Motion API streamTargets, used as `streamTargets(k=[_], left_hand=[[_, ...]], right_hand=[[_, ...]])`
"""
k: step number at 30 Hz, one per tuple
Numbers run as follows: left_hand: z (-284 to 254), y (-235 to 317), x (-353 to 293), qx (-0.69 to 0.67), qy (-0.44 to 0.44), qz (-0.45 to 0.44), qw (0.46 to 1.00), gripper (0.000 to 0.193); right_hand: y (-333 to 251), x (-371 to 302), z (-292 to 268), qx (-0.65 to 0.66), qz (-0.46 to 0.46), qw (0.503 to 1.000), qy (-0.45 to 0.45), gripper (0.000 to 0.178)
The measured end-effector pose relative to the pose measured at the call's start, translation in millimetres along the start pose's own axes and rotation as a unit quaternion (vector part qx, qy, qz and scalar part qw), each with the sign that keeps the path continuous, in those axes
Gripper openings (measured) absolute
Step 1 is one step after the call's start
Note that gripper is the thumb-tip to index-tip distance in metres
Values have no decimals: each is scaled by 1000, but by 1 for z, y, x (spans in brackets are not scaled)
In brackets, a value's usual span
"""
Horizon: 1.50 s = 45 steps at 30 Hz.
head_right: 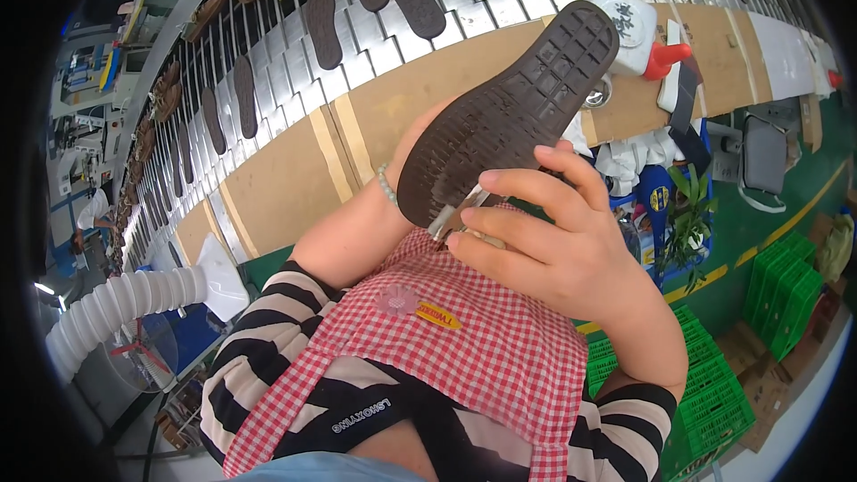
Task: Apply glue or cement to shoe soles using a brush at a conveyor station.
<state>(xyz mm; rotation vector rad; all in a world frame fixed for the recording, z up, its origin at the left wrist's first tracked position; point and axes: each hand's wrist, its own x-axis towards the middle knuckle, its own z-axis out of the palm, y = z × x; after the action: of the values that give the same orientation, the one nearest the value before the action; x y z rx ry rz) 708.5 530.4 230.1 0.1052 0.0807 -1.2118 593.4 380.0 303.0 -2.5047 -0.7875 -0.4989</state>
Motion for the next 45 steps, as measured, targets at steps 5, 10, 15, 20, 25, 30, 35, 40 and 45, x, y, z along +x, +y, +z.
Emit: streamTargets(k=[5,10,15,20,25,30,35,40,45], left_hand=[[-10,-2,-1,-32,-45,6,998,44],[-1,1,-4,-38,-47,-27,998,44],[-1,2,-4,36,-39,-15,998,47],[5,2,-4,-86,-54,16,995,54],[13,-4,-3,-11,-36,91,995,57],[17,-4,-4,-49,-23,87,995,55],[8,-5,-1,-59,-31,86,994,55],[5,-5,-2,-23,-157,65,985,56],[2,-8,-5,9,-92,68,993,55]], right_hand=[[-1,7,-1,-10,6,1000,29,21],[-1,1,-9,-22,-13,1000,-9,23],[-8,-7,-29,-79,55,995,-17,39],[-25,-13,-8,109,256,956,94,51],[-27,-13,6,115,286,948,77,49],[-17,-17,-2,13,294,945,143,49],[-11,-15,-2,17,235,965,118,48],[-2,-14,-10,-45,221,961,157,47],[3,-15,-13,-74,214,963,148,49]])
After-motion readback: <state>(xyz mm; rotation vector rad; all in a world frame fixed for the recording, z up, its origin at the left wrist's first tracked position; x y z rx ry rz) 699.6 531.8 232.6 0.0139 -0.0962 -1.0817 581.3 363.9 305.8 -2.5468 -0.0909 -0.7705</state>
